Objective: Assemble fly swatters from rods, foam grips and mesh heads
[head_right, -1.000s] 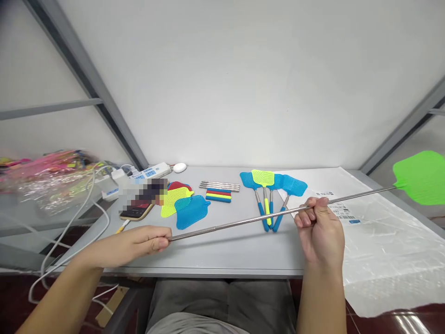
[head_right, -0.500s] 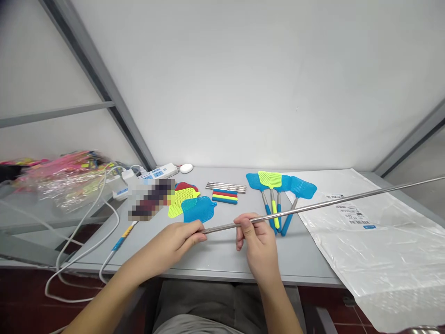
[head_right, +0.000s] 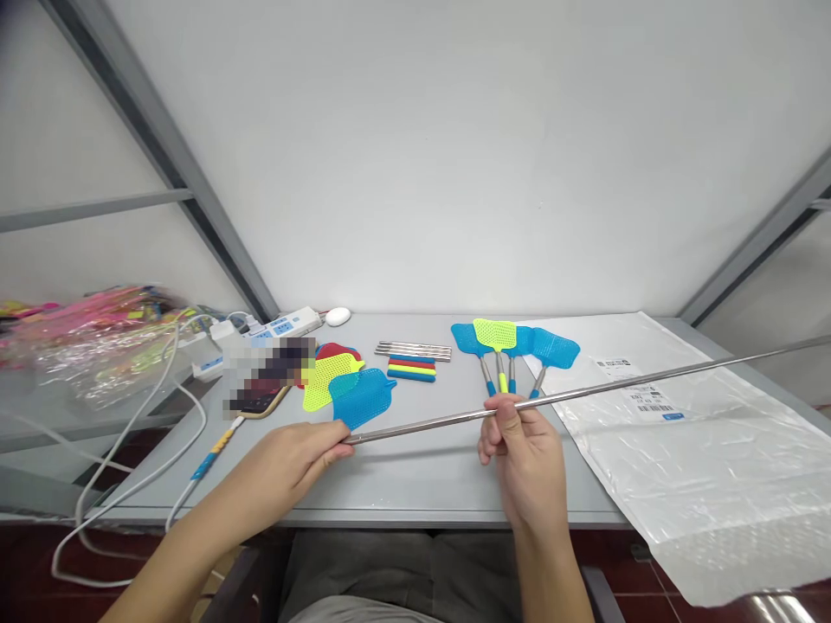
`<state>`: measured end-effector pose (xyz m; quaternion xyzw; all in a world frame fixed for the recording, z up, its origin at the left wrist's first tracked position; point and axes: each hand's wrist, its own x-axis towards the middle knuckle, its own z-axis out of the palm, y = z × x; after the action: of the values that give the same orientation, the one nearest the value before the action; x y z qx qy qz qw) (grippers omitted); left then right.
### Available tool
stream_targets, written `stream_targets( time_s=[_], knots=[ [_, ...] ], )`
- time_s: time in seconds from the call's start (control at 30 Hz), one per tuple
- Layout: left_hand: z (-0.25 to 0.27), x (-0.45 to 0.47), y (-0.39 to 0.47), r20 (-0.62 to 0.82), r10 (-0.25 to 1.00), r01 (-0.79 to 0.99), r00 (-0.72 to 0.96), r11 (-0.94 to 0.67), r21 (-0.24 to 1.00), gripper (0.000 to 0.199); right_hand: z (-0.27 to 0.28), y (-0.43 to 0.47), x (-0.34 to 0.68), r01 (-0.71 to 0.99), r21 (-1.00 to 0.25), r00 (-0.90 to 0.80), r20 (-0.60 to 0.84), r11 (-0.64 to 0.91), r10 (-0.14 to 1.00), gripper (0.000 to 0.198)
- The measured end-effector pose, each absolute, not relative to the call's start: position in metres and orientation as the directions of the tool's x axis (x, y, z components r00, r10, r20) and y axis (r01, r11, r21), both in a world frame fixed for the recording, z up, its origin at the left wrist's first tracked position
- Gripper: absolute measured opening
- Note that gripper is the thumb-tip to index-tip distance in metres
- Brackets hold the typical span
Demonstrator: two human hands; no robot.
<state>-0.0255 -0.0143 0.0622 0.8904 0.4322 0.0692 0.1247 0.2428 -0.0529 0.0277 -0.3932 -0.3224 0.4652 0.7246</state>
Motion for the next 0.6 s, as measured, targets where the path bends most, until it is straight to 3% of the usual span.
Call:
stream_targets(
  time_s=[0.33,0.6],
  knots=[
    [0.056,-0.060,-0.001,0.182,0.761,0.749,0.623,-0.647,0.142,0.033,0.035,-0.049,0.259,-0.414,-0.856,0.485,0.080,0.309,0.871,0.027],
    [0.053,-0.076,-0.004,0.358,0.696,0.762,0.622,-0.643,-0.074,0.026,0.040,-0.058,0.283,-0.364,-0.848,0.617,0.090,0.384,0.782,0.026]
  ],
)
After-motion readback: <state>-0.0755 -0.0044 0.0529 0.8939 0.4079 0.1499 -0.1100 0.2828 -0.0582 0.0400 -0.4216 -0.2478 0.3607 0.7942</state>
